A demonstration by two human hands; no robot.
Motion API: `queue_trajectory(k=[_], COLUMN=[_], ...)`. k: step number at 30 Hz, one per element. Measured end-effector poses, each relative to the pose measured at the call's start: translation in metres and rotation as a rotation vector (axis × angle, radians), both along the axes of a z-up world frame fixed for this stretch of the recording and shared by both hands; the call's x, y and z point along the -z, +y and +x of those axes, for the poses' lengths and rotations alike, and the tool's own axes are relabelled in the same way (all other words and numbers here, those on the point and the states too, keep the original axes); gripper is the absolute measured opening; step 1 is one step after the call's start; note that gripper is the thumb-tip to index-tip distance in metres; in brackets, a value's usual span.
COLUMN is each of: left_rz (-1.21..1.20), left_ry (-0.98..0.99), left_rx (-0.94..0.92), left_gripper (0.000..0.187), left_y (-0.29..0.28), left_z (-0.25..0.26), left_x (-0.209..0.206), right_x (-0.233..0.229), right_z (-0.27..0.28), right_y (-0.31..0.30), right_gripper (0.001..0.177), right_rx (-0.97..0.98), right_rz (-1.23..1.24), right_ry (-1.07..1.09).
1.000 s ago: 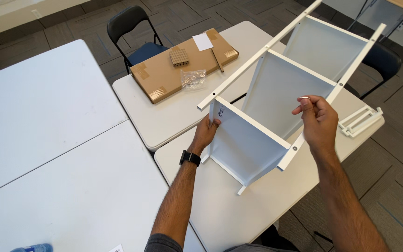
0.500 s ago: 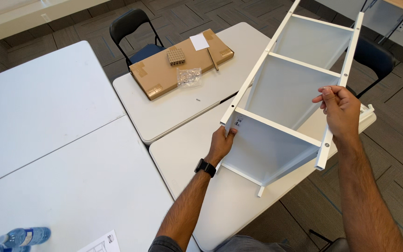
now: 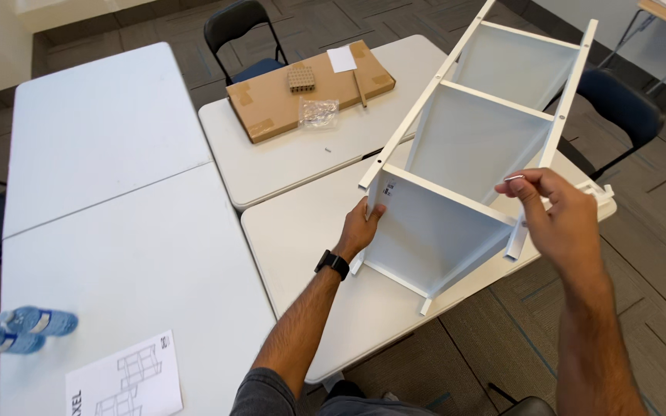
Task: The person assembles a white three-tier shelving unit on a table. They attach horizontal supports, insert screws, and add side rails to complete the frame.
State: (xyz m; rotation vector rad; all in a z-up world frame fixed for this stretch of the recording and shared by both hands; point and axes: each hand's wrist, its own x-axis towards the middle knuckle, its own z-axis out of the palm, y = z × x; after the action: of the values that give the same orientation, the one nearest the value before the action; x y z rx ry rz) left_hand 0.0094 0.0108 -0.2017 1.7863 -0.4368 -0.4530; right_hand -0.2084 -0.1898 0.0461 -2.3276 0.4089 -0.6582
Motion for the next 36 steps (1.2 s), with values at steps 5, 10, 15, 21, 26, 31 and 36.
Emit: queue_trajectory(k=[5, 10, 15, 21, 26, 31, 36], left_rz=[-0.064, -0.294, -0.546, -0.469, -0.390, -0.343, -0.314], left_ry=[0.017, 0.004, 0.120, 0.148, 0.159, 0.170, 0.179], left_rx=[-0.038, 0.013, 0.011, -0.128, -0.164, -0.160, -0.187], left_gripper=[0.060, 0.035, 0.029, 0.019, 0.017, 0.017, 0.020], left_y=[0.034, 0.081, 0.127, 0.211, 0.268, 0.296, 0.304], left_z=[-0.033, -0.066, -0.089, -0.072, -0.053, -0.038, -0.015], left_x=[-0.004, -0.016, -0.035, -0.022, -0.005, 0.004, 0.015], right_x=[0.022, 0.064, 0.106, 0.162, 0.183, 0.196, 0.209], right_z=[-0.013, 0.007, 0.044, 0.097, 0.123, 0.146, 0.184], right_y=[0.038, 0.092, 0.168, 0.255, 0.307, 0.322, 0.326], right_gripper=[0.020, 0.015, 0.018, 0.019, 0.019, 0.023, 0.026], right_rx=[-0.186, -0.313, -0.335, -0.278, -0.256, -0.257, -0.314], right_rz=[-0.138, -0.052, 0.346, 0.563, 0.671, 0.683, 0.726], right_ry=[-0.119, -0.167, -0.055, 0.064, 0.156, 0.257, 0.326])
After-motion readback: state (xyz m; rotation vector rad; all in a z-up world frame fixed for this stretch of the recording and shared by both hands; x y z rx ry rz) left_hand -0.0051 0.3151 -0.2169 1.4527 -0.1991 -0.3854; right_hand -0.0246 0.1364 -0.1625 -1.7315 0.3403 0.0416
